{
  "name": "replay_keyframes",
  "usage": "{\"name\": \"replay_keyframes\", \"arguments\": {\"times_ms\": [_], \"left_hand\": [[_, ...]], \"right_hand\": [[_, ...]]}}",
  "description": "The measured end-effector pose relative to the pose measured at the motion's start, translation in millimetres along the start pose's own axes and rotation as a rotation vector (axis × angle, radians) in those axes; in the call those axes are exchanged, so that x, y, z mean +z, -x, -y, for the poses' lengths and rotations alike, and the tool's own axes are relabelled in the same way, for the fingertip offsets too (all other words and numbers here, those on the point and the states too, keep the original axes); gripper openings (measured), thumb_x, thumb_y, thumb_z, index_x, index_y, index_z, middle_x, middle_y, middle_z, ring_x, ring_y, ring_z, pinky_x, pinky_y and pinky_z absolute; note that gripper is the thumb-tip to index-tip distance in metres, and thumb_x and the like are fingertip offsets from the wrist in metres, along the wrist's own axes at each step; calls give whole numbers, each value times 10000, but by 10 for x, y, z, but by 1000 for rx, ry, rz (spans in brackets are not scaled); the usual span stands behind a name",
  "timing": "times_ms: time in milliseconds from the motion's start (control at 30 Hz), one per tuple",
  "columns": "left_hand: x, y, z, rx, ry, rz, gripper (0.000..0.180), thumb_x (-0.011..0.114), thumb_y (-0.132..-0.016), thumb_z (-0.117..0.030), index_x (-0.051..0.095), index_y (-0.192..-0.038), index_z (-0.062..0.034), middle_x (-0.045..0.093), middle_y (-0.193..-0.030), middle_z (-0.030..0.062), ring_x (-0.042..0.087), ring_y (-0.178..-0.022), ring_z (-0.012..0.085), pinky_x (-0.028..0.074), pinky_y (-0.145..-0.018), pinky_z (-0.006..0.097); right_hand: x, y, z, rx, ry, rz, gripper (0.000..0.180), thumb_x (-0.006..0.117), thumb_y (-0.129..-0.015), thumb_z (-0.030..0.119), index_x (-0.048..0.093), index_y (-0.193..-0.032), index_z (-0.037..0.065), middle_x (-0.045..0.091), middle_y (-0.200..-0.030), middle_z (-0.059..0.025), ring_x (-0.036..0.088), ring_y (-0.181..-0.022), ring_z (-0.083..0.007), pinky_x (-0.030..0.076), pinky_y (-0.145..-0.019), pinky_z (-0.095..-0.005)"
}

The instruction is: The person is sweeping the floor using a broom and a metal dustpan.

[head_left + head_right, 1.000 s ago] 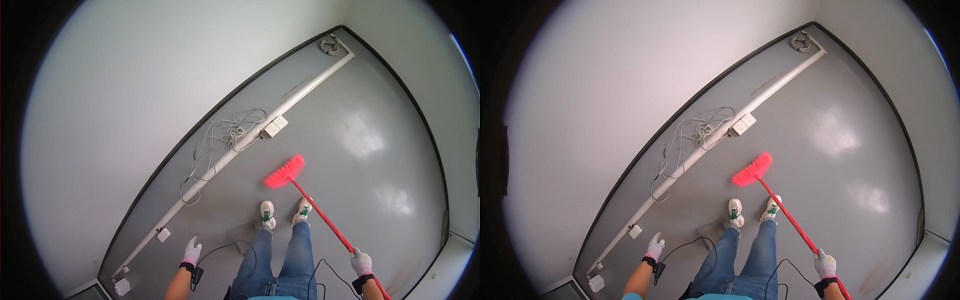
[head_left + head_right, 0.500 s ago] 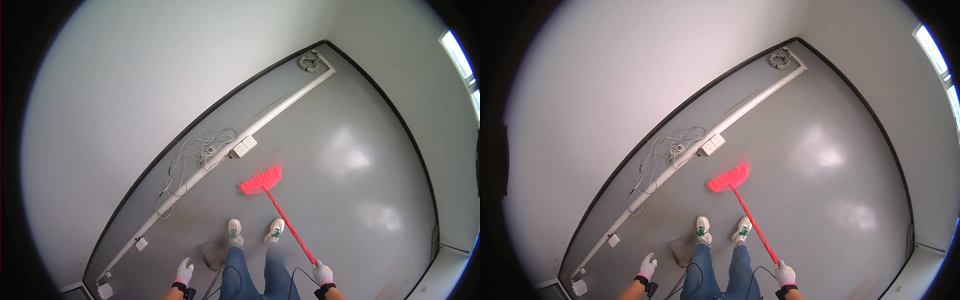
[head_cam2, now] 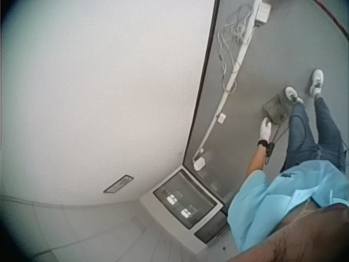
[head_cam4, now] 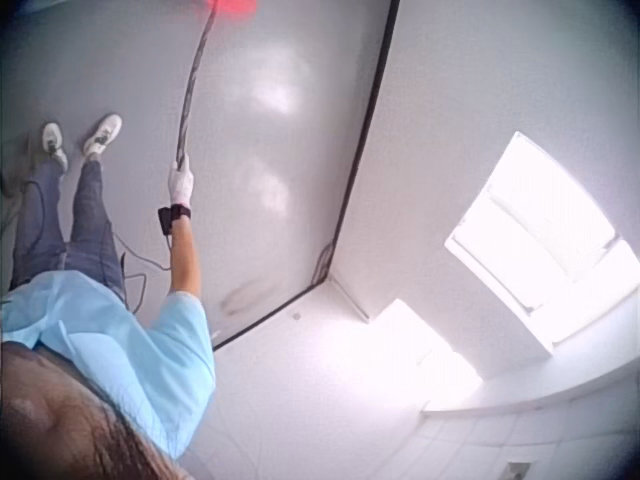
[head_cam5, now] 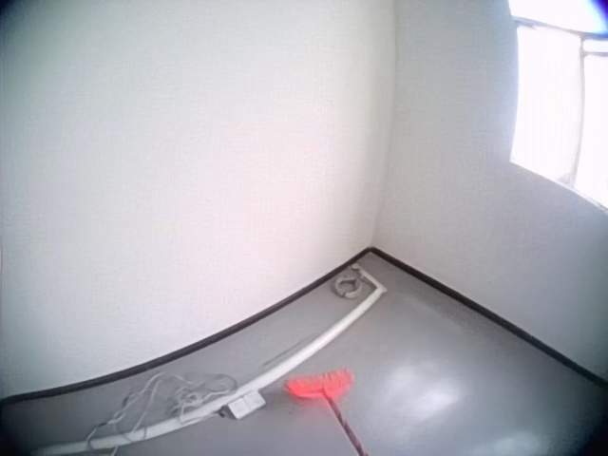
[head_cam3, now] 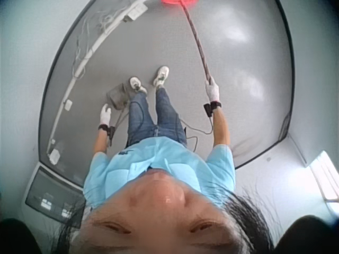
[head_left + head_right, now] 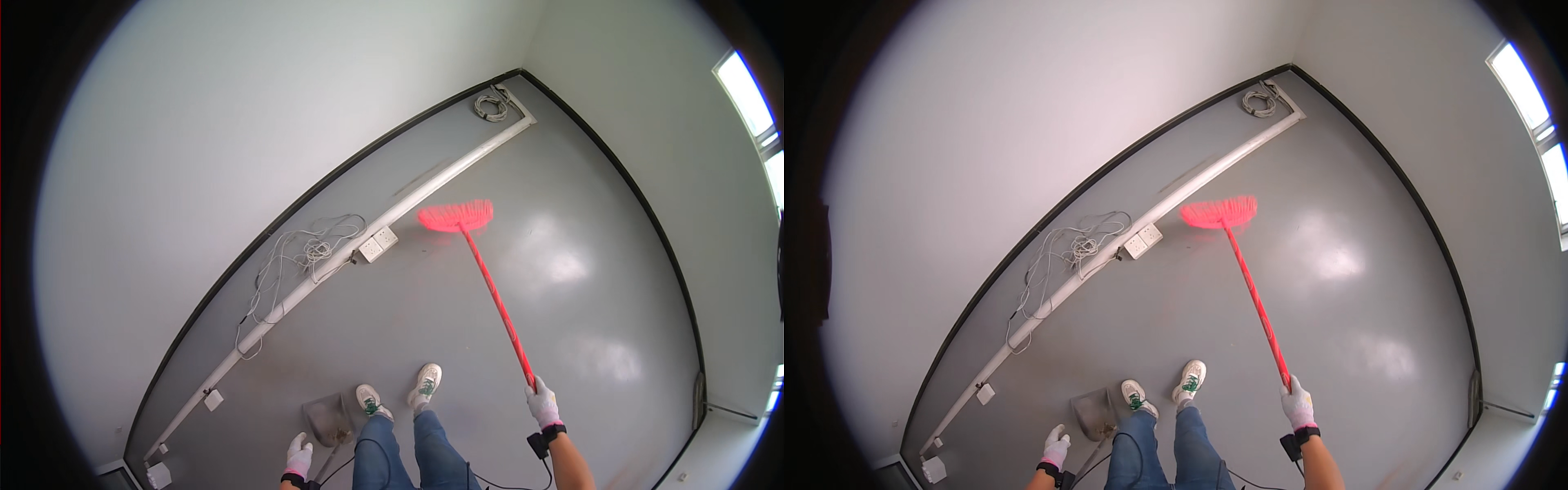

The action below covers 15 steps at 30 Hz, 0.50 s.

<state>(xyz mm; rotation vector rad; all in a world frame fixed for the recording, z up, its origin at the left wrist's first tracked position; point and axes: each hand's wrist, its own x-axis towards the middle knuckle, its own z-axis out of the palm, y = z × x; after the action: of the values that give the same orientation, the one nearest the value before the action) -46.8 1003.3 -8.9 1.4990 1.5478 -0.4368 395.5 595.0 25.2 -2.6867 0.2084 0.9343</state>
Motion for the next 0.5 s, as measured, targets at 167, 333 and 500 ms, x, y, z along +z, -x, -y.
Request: {"name": "replay_keyframes", "arguments": {"times_ms": [167, 333, 500], "left_hand": [[-181, -1, 319, 8, 69, -38, 467, 516, -841, -51, 423, -1297, -10, 488, -1270, 129, 513, -1081, 193, 467, -838, 286], [-290, 105, 632, 28, 70, -101, 460, 513, -843, -46, 428, -1294, -11, 490, -1266, 128, 513, -1079, 198, 473, -815, 281], [-201, 277, 655, -48, 62, -129, 437, 545, -820, -97, 484, -1247, -25, 544, -1196, 126, 525, -1066, 205, 401, -923, 297]], "right_hand": [[155, -679, 503, 228, -466, 212, 501, 484, -895, 270, 357, -1373, 192, 499, -638, -31, 474, -494, -106, 437, -458, -277], [388, -765, 514, 114, -138, 15, 477, 462, -905, 317, 374, -1365, 225, 562, -688, -90, 549, -563, -162, 461, -560, -323], [435, -804, 392, 27, -13, 96, 443, 450, -902, 334, 415, -1334, 241, 612, -779, -171, 602, -698, -278, 470, -677, -366]]}}
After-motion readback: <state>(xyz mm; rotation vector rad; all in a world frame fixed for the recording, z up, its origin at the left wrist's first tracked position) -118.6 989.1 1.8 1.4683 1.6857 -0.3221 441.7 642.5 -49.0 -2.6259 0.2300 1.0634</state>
